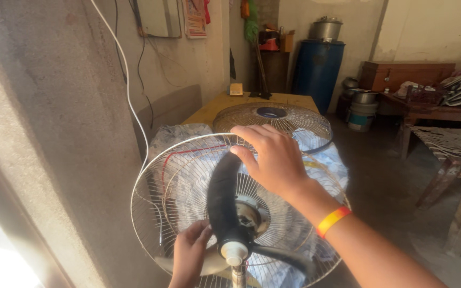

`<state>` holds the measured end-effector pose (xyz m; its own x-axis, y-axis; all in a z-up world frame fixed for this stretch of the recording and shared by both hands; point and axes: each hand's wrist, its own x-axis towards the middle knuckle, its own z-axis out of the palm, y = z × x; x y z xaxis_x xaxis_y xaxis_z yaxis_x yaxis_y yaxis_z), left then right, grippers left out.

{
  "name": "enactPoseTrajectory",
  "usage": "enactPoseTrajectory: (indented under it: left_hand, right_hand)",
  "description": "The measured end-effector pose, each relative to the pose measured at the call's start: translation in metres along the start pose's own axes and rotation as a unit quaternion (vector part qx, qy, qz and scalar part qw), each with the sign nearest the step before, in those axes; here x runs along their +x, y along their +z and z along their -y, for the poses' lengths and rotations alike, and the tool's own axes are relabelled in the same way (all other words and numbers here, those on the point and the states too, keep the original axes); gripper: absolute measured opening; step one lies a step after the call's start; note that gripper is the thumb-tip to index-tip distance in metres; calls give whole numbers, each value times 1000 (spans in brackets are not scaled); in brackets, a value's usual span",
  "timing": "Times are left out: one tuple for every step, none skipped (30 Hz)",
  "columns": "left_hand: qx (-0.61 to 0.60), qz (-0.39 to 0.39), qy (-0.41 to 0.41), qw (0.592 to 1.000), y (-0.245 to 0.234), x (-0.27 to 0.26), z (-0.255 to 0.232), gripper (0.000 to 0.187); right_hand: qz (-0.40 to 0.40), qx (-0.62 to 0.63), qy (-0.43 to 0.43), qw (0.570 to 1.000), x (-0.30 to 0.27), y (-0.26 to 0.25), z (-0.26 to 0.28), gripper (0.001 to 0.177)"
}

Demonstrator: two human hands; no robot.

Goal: The person disassembles an electric fan by removing the front grille, then uses a screwdriver to loosen the central hub and remove the fan blades. The person wipes the fan blades with a cloth. The rear grille remains on the table.

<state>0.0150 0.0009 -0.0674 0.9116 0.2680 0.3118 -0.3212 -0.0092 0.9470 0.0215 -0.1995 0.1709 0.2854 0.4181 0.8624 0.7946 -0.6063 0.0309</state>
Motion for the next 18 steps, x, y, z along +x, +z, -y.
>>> enactPoseTrajectory:
  left_hand:
    - [-11, -5, 1, 1000, 0, 0, 5, 36]
    - [-22, -11, 1, 1000, 0, 0, 9, 41]
    - [-51, -35, -20, 998, 1, 0, 11, 46]
    - [-79, -59, -40, 994, 4, -1, 13, 52]
    - [-107, -84, -61, 989, 6, -4, 14, 59]
    - [-145, -113, -74, 980, 9, -6, 15, 62]
    - [-183, -142, -87, 969, 13, -10, 16, 65]
    - [-221, -170, -100, 955, 16, -13, 17, 68]
    - [-224, -183, -112, 951, 19, -14, 18, 61]
    - [-228, -195, -124, 946, 22, -15, 20, 55]
    - [-232, -208, -137, 940, 24, -16, 23, 50]
    - [-222, -209, -134, 943, 27, -16, 26, 48]
    - [-213, -211, -130, 945, 30, -16, 30, 46]
    - [-202, -213, -127, 947, 31, -16, 34, 44]
    - [-217, -211, -120, 946, 32, -15, 39, 42]
    - [-232, -209, -113, 943, 32, -14, 43, 41]
    - [-246, -206, -106, 941, 32, -13, 47, 40]
    - [-242, -215, -122, 938, 31, -13, 51, 40]
  right_hand:
    - [-4, 1, -2, 1000, 0, 0, 0, 31]
    - [-8, 2, -4, 1000, 0, 0, 0, 31]
    - [-12, 3, -6, 1000, 0, 0, 1, 31]
    - [-11, 4, -3, 1000, 0, 1, 1, 31]
    - [-10, 5, 1, 1000, -1, 1, 1, 31]
    - [-10, 5, 4, 1000, -1, 1, 1, 31]
    - [-11, 5, 6, 1000, -1, 1, 1, 31]
    - [-12, 5, 7, 1000, -1, 1, 2, 31]
    - [-14, 4, 8, 1000, -1, 1, 2, 31]
    - [-15, 3, 6, 1000, -1, 1, 2, 31]
    - [-16, 2, 4, 1000, -1, 1, 2, 31]
    - [-17, 1, 1, 1000, -1, 1, 2, 31]
    - [-17, 2, 3, 1000, -2, 1, 1, 31]
    - [-18, 3, 5, 1000, -2, 1, 1, 31]
    - [-19, 5, 7, 1000, -2, 2, 1, 31]
    - [-22, 3, 6, 1000, -2, 2, 1, 31]
    - [-26, 2, 5, 1000, -2, 3, 0, 31]
    - [-29, 1, 4, 1000, -2, 4, 0, 31]
